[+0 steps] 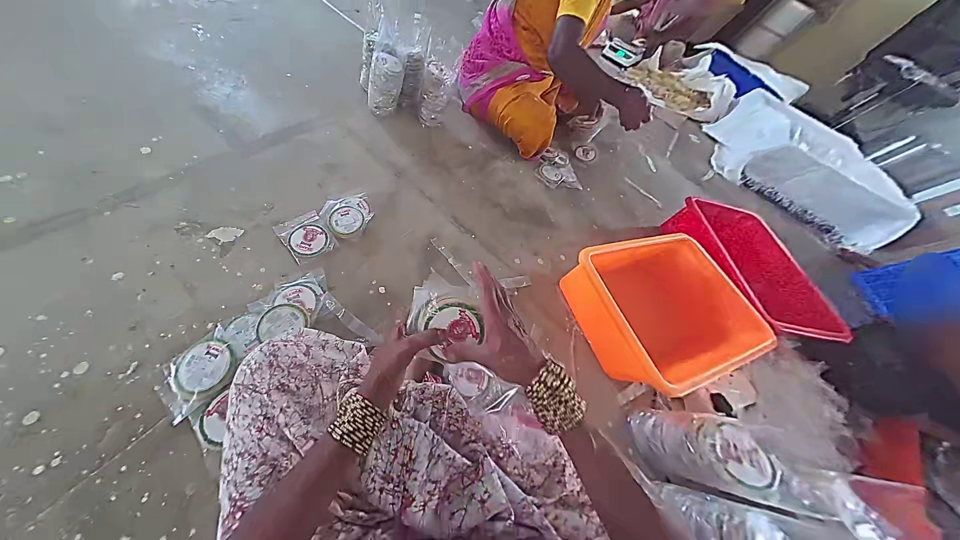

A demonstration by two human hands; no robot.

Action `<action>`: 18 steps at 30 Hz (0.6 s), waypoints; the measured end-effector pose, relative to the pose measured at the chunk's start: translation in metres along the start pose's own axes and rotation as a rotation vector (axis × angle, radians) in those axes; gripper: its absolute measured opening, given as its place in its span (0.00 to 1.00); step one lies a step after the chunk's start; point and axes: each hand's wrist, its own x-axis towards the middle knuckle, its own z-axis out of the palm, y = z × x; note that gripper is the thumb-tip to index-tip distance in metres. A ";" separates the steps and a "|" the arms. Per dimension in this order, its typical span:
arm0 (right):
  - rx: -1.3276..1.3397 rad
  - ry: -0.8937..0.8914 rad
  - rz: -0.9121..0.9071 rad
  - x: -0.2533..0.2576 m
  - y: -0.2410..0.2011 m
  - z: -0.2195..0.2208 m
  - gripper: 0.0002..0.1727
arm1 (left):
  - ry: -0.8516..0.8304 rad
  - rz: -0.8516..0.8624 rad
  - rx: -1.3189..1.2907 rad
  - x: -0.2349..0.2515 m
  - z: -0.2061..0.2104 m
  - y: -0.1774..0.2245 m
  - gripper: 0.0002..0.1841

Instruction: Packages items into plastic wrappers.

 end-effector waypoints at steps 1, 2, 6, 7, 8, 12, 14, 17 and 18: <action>-0.145 0.011 -0.110 -0.011 -0.012 -0.001 0.71 | 0.001 -0.025 0.018 -0.012 0.005 0.003 0.35; -0.250 -0.032 -0.166 -0.022 -0.025 -0.002 0.71 | 0.001 -0.059 0.023 -0.025 0.010 0.006 0.37; -0.372 -0.273 -0.053 -0.058 -0.056 -0.006 0.77 | 0.010 -0.090 0.027 -0.074 0.027 0.006 0.40; -0.358 -0.270 -0.040 -0.066 -0.056 -0.008 0.75 | 0.005 -0.080 0.043 -0.084 0.029 0.004 0.43; -0.330 -0.278 -0.021 -0.074 -0.057 -0.009 0.73 | -0.004 -0.079 0.050 -0.093 0.029 0.001 0.47; -0.277 -0.312 -0.021 -0.105 -0.065 -0.020 0.73 | -0.044 -0.065 -0.005 -0.126 0.042 -0.002 0.43; -0.233 -0.258 -0.082 -0.122 -0.068 -0.022 0.75 | -0.080 -0.030 0.013 -0.139 0.044 -0.002 0.44; -0.104 -0.195 -0.149 -0.146 -0.072 -0.025 0.75 | -0.142 0.027 0.069 -0.159 0.045 0.003 0.47; -0.064 -0.190 -0.165 -0.153 -0.071 -0.024 0.75 | -0.121 0.004 0.104 -0.168 0.047 0.003 0.48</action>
